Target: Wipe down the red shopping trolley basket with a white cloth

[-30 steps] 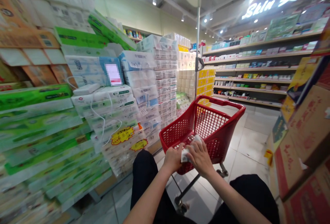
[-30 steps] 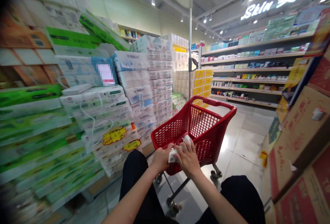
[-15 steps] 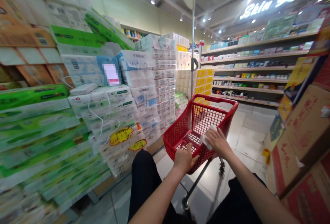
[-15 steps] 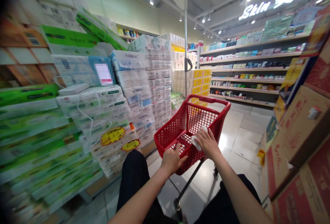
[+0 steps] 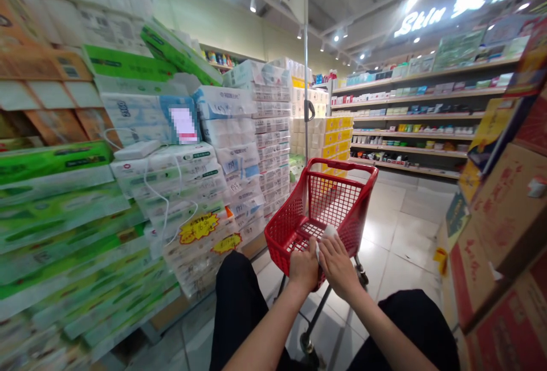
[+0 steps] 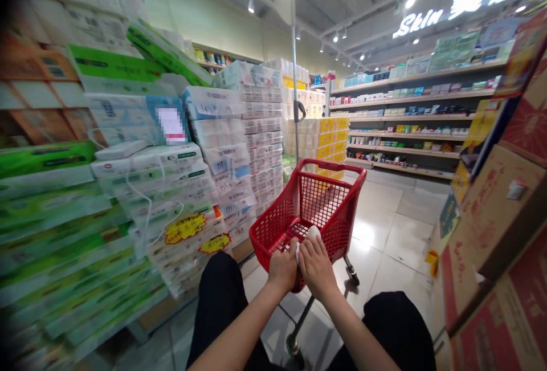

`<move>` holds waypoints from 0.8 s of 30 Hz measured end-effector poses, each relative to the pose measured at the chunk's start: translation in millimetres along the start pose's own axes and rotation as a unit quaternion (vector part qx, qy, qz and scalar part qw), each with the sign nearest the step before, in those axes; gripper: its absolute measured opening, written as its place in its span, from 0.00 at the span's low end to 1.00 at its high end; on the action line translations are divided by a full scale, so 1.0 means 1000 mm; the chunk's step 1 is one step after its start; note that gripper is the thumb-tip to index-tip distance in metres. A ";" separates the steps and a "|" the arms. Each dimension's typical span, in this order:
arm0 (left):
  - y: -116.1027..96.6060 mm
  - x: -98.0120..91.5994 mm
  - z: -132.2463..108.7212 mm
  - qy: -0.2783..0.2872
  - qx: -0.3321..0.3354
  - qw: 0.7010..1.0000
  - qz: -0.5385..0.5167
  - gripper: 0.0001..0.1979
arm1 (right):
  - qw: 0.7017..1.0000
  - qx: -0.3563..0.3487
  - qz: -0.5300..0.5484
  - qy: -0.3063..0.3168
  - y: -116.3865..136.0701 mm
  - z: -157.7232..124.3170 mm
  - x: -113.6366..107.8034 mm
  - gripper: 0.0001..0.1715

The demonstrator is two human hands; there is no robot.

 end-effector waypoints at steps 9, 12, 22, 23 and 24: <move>0.028 -0.032 -0.004 -0.007 0.140 0.981 -0.131 0.37 | 0.997 -0.035 0.053 0.032 -0.031 -0.002 -0.015 0.17; 0.061 -0.033 0.009 -0.012 0.138 0.986 -0.093 0.27 | 0.998 -0.009 0.045 0.038 -0.052 -0.009 -0.015 0.19; 0.050 -0.016 0.015 -0.074 0.121 0.987 -0.078 0.15 | 0.995 0.092 -0.013 -0.039 -0.035 -0.051 -0.011 0.19; 0.048 -0.016 0.014 -0.077 0.121 0.986 -0.082 0.15 | 0.994 0.094 -0.023 -0.047 -0.026 -0.054 -0.009 0.21; 0.046 -0.016 0.013 -0.078 0.120 0.986 -0.086 0.15 | 0.993 0.097 -0.035 -0.052 -0.017 -0.056 -0.007 0.23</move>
Point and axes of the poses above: each hand's wrist, its own z-axis towards the middle knuckle, its own x-axis out of the palm, y = z × x, the point moved 8 cm from there along z, towards the middle knuckle, and after that the axes turned 11 degrees about -x, right-handed, at the moved point
